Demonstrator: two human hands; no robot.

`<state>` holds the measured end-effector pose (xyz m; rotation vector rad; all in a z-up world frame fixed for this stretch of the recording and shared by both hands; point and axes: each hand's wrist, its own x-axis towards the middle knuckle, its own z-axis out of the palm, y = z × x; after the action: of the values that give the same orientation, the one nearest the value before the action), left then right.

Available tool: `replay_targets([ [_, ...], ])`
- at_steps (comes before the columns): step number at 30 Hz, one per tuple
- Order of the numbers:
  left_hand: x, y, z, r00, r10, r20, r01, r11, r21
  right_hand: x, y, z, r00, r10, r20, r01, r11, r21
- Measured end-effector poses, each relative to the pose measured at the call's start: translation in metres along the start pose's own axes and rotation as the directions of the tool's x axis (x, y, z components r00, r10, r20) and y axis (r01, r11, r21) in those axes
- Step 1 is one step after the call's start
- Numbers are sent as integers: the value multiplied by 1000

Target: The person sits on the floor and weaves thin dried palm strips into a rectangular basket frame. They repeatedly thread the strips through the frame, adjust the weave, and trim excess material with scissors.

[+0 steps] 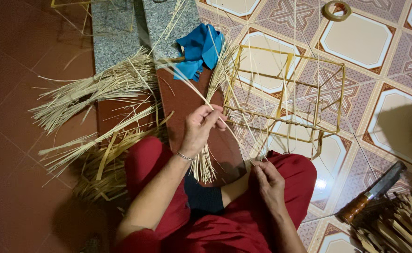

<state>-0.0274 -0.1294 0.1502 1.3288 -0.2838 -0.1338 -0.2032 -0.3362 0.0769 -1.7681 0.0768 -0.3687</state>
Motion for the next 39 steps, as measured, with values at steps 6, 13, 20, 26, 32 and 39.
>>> replay_targets([
  [6, 2, 8, 0, 1000, 14, -12, -15, 996, -91, -8, -14, 6, 950, 310, -34, -298, 934, 197],
  [13, -8, 18, 18, 995, -36, 92, 52, 983, -176, -20, 0, -10, 909, 388, -153, -352, 911, 216],
  [20, 0, 28, 34, 995, -48, 88, 60, 989, -137, -14, -9, -27, 938, 319, -135, -252, 896, 367],
  [26, 4, 23, 41, 990, -105, 97, 118, 983, -139, -3, 0, -44, 936, 350, -24, -292, 815, 500],
  [32, 14, 24, 51, 979, -155, 132, 175, 972, -157, -2, 18, -51, 938, 341, -63, -268, 829, 491],
  [39, 25, 43, 93, 970, -131, 205, 138, 990, -18, 6, 20, -70, 908, 367, -204, -263, 876, 405],
])
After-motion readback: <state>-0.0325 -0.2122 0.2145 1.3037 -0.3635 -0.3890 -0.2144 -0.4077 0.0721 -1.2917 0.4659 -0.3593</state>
